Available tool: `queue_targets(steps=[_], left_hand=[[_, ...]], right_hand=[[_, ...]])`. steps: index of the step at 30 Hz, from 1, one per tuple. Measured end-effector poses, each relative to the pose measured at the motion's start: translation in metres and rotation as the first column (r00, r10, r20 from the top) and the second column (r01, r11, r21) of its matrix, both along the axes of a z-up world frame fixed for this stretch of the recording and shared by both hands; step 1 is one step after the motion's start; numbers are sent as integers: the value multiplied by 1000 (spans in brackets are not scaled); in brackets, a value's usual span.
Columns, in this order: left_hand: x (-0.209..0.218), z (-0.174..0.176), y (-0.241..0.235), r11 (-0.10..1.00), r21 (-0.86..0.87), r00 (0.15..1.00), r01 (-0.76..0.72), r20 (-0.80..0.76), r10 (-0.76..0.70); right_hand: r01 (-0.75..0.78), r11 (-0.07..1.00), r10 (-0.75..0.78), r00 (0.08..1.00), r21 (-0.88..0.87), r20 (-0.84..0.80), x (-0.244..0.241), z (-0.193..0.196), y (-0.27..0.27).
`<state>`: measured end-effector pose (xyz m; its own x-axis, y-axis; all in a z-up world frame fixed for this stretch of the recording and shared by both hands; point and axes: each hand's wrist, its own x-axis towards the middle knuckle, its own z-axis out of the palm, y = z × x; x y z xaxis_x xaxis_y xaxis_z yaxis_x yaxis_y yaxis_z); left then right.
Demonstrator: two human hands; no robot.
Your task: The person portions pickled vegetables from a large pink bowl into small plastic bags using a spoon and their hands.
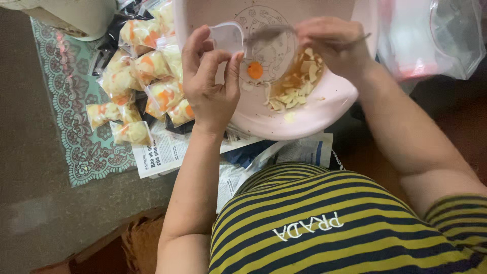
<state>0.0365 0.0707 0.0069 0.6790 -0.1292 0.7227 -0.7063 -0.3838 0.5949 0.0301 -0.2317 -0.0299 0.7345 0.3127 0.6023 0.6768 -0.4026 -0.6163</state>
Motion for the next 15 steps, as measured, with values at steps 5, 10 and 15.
queue_targets(steps=[5,10,15], left_hand=[[0,0,1,1000,5,1000,-24,-15,24],[2,-3,-2,1000,20,1000,-11,-22,11],[1,-1,-2,999,33,1000,-11,14,10]], right_hand=[[38,998,-39,999,-51,-3,-1,-5,17],[-125,951,31,948,-283,-316,-45,12,5],[-175,974,166,983,-146,-73,-22,19,20]])
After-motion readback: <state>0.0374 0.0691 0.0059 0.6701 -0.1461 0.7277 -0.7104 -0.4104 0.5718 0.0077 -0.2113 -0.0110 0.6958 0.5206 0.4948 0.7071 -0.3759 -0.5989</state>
